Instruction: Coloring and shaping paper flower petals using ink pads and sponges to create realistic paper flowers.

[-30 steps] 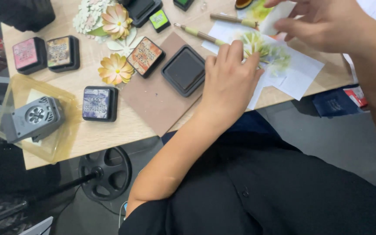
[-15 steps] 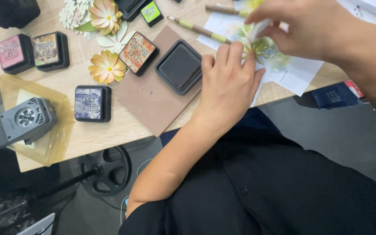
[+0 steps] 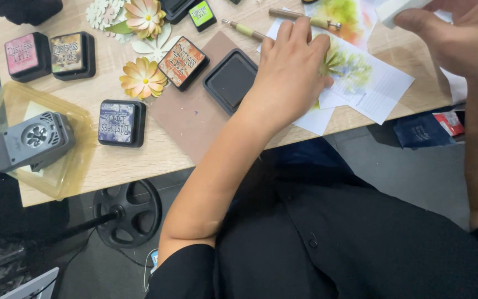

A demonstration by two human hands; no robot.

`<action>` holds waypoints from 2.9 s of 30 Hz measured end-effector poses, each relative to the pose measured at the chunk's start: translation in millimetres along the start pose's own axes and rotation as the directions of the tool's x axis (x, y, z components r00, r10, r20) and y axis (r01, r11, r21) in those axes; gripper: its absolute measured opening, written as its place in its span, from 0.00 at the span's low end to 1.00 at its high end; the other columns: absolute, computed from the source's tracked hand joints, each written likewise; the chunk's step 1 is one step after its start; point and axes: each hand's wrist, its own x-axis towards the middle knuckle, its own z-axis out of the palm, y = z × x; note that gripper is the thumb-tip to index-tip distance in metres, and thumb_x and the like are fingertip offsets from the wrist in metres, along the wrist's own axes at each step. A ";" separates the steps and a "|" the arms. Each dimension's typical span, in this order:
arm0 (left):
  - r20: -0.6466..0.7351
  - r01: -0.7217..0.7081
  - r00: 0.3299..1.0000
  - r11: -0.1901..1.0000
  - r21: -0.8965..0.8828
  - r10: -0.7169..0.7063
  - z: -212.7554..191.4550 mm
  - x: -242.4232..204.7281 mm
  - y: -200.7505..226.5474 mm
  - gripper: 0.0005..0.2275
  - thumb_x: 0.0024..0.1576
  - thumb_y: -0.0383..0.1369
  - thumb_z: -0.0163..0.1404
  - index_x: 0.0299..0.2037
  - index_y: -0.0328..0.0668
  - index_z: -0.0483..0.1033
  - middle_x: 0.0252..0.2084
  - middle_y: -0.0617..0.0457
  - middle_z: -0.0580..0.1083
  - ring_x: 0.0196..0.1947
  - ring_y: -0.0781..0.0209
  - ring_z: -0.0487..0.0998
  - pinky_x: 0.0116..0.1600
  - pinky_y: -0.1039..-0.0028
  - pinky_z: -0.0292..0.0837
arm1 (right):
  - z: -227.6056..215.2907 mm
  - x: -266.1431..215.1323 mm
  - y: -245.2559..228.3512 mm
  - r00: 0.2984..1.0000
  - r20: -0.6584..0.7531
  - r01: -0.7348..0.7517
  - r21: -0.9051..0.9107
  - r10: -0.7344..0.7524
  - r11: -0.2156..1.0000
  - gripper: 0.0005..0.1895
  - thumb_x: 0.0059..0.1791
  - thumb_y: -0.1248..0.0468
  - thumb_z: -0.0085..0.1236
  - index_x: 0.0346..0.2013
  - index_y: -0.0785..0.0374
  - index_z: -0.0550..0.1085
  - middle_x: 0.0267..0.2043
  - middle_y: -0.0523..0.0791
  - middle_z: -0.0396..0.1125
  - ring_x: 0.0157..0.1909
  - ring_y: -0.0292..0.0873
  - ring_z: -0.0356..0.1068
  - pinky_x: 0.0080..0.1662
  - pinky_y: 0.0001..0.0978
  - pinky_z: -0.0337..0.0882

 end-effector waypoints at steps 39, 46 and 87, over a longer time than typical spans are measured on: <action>0.058 0.024 0.917 -0.090 -0.996 -0.394 5.1 -102.4 30.4 0.07 0.57 0.31 0.60 0.43 0.39 0.81 0.34 0.59 0.76 0.32 0.75 0.70 0.39 0.84 0.66 | 26.6 18.6 -149.2 0.950 -0.047 0.305 0.337 -0.308 0.891 0.08 0.54 0.81 0.65 0.46 0.77 0.75 0.47 0.60 0.73 0.50 0.57 0.75 0.56 0.43 0.74; 0.072 -0.030 0.836 -0.177 -0.984 -0.544 2.2 -144.2 25.2 0.07 0.56 0.27 0.61 0.42 0.36 0.81 0.35 0.53 0.77 0.26 0.70 0.69 0.36 0.83 0.67 | 76.7 73.3 -173.7 0.825 0.037 0.560 0.073 -0.563 0.825 0.07 0.58 0.78 0.67 0.49 0.69 0.80 0.43 0.50 0.74 0.47 0.52 0.73 0.48 0.40 0.72; 0.136 0.037 0.871 -0.212 -0.976 -0.473 24.3 -103.9 47.2 0.08 0.55 0.29 0.61 0.42 0.35 0.81 0.32 0.55 0.77 0.27 0.72 0.69 0.36 0.84 0.67 | 33.5 -13.3 -157.7 0.920 -0.203 0.375 0.214 -0.335 0.902 0.11 0.54 0.89 0.59 0.44 0.75 0.76 0.45 0.58 0.74 0.46 0.58 0.73 0.50 0.44 0.75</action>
